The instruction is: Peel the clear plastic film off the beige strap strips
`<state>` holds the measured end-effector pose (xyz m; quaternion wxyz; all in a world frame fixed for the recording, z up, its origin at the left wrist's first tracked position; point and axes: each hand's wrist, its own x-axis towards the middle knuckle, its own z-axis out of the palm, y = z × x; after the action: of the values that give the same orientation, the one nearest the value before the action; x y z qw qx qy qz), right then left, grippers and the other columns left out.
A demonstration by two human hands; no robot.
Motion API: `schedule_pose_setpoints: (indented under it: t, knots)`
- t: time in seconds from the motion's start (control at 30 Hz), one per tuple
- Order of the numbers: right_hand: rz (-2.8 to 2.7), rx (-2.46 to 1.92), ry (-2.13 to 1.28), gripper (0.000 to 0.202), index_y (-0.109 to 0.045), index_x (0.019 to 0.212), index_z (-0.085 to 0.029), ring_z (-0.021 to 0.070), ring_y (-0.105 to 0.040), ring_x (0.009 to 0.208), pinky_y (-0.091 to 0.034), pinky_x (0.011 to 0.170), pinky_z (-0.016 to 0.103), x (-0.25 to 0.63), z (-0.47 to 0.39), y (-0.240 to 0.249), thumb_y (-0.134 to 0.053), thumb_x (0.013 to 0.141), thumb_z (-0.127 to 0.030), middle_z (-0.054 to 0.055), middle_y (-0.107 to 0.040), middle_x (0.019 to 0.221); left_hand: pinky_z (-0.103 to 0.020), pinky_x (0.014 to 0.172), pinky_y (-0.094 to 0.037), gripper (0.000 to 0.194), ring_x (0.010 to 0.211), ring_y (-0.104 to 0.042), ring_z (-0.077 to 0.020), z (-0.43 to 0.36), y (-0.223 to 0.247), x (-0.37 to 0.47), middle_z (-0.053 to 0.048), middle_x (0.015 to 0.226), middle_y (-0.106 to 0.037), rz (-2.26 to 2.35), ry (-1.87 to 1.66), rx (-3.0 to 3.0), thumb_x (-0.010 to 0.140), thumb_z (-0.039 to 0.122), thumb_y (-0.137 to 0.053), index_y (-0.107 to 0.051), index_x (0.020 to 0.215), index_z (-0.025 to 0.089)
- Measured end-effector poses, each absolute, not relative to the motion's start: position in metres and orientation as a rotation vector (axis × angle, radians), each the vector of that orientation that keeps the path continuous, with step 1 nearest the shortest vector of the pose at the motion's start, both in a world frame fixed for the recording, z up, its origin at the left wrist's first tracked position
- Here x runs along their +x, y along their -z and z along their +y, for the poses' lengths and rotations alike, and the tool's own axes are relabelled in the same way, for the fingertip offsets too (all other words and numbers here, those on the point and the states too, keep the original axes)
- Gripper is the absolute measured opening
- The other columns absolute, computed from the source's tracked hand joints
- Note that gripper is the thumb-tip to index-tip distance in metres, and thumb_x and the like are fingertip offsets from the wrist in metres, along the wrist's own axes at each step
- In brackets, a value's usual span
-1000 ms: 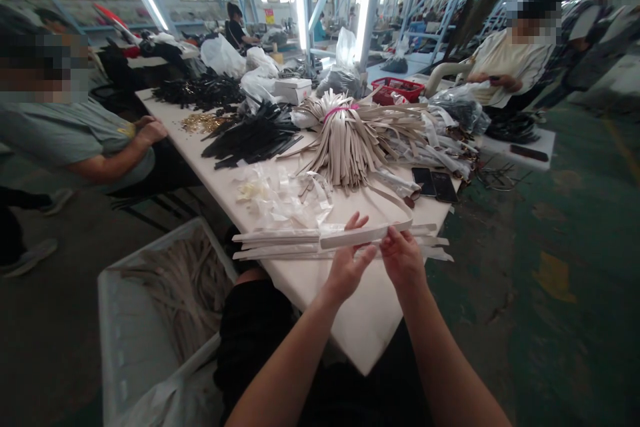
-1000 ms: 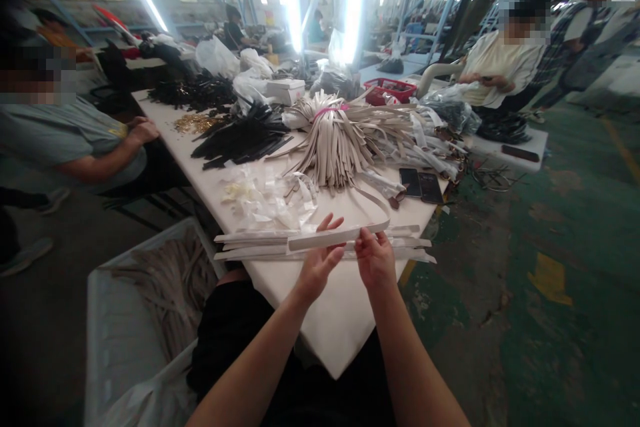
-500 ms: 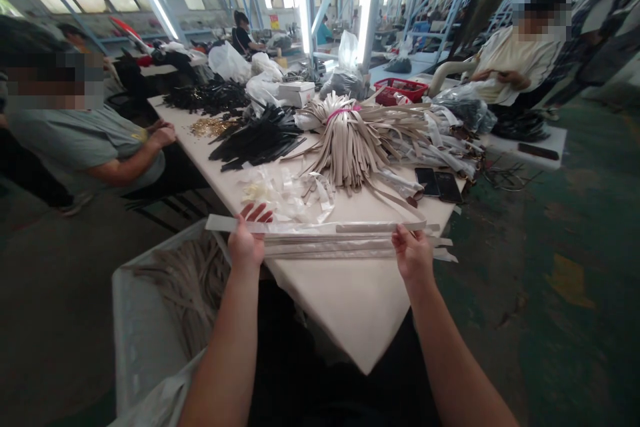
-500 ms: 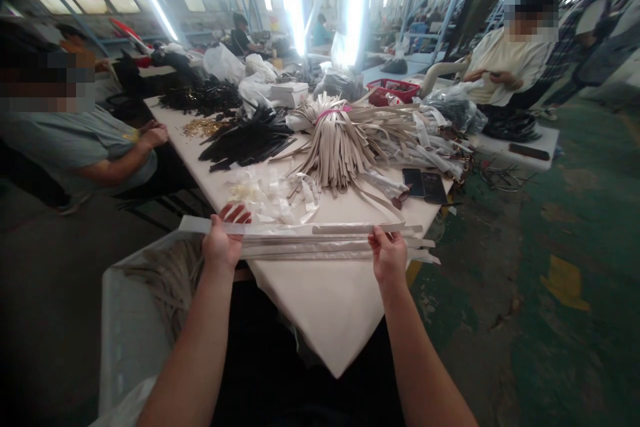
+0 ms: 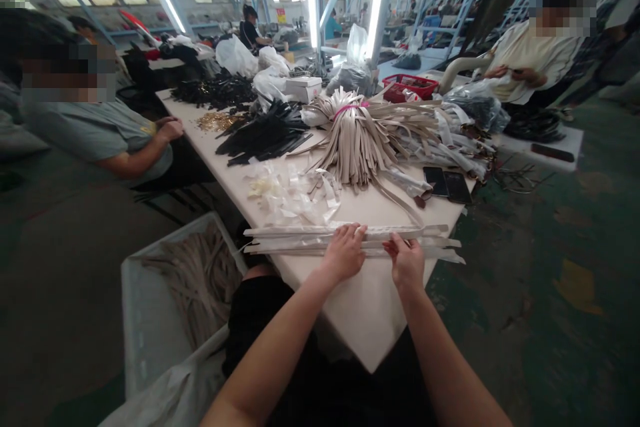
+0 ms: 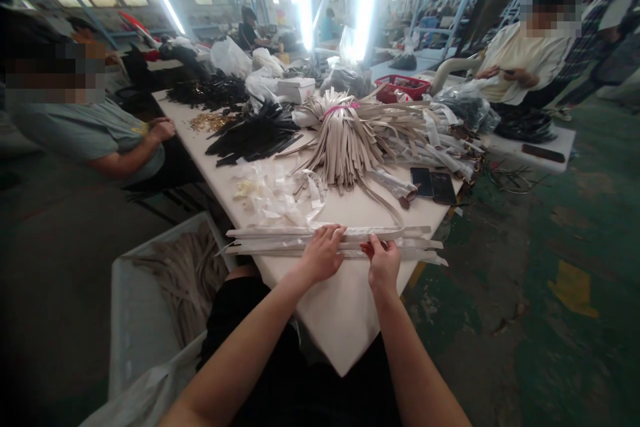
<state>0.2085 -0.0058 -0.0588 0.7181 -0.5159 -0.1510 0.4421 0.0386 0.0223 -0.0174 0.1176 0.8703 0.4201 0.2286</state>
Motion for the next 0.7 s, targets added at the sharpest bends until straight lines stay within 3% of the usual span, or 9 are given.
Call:
schedule_pose_setpoints:
  t: [0.07,0.13,0.23,0.37,0.5,0.7]
  knots:
    - [-0.344,-1.148,-1.003,0.036,-0.064,0.091,-0.017,0.0113,-0.065,0.056,-0.054,0.052,0.02,0.208,-0.008,0.054,-0.084,0.066,-0.035,-0.001,-0.068,0.075,-0.044,0.1,-0.039,0.029,0.113,-0.054,-0.0288,0.03,0.028,0.066,-0.016,0.117,-0.06,1.333,-0.486,2.605,0.088,0.017,-0.054,-0.058,0.117,0.015]
    - [-0.345,-1.151,-1.023,0.036,-0.066,0.091,-0.017,0.0092,-0.06,0.052,-0.05,0.047,0.019,0.215,-0.009,0.048,-0.082,0.068,-0.039,-0.002,-0.066,0.074,-0.041,0.093,-0.041,0.018,0.101,-0.058,-0.0264,0.039,0.037,0.078,-0.014,0.104,-0.063,1.381,-0.369,2.646,0.092,0.014,-0.046,-0.059,0.104,0.015]
    - [-0.314,-1.142,-0.915,0.037,-0.07,0.095,-0.017,0.0046,-0.049,0.046,-0.04,0.039,0.016,0.233,-0.002,0.043,-0.079,0.071,-0.045,-0.002,-0.065,0.075,-0.038,0.088,-0.042,0.016,0.093,-0.06,-0.0242,0.046,0.044,0.082,-0.012,0.098,-0.063,1.338,-0.302,2.692,0.095,0.013,-0.044,-0.058,0.101,0.015]
    - [-0.38,-1.217,-0.828,0.042,-0.073,0.089,-0.012,0.0043,-0.038,0.043,-0.027,0.037,0.018,0.234,0.01,0.052,-0.082,0.067,-0.047,-0.006,-0.055,0.058,-0.037,0.085,-0.042,0.014,0.091,-0.06,-0.0238,0.042,0.049,0.081,-0.012,0.097,-0.063,1.326,-0.302,2.713,0.095,0.012,-0.045,-0.057,0.101,0.014]
    - [-0.522,-1.267,-1.031,0.044,-0.074,0.082,-0.01,0.0058,-0.037,0.043,-0.026,0.039,0.02,0.215,0.006,0.065,-0.085,0.063,-0.049,-0.008,-0.047,0.048,-0.037,0.085,-0.041,0.015,0.092,-0.059,-0.0239,0.039,0.053,0.08,-0.012,0.097,-0.063,1.349,-0.348,2.691,0.096,0.014,-0.043,-0.057,0.102,0.014]
    - [-0.326,-1.091,-0.92,0.047,-0.07,0.101,-0.016,0.0051,-0.035,0.04,-0.029,0.037,0.018,0.235,0.002,0.047,-0.077,0.071,-0.051,-0.011,-0.041,0.052,-0.038,0.087,-0.042,0.016,0.091,-0.059,-0.0245,0.038,0.05,0.078,-0.011,0.095,-0.063,1.324,-0.344,2.699,0.093,0.011,-0.043,-0.056,0.101,0.015]
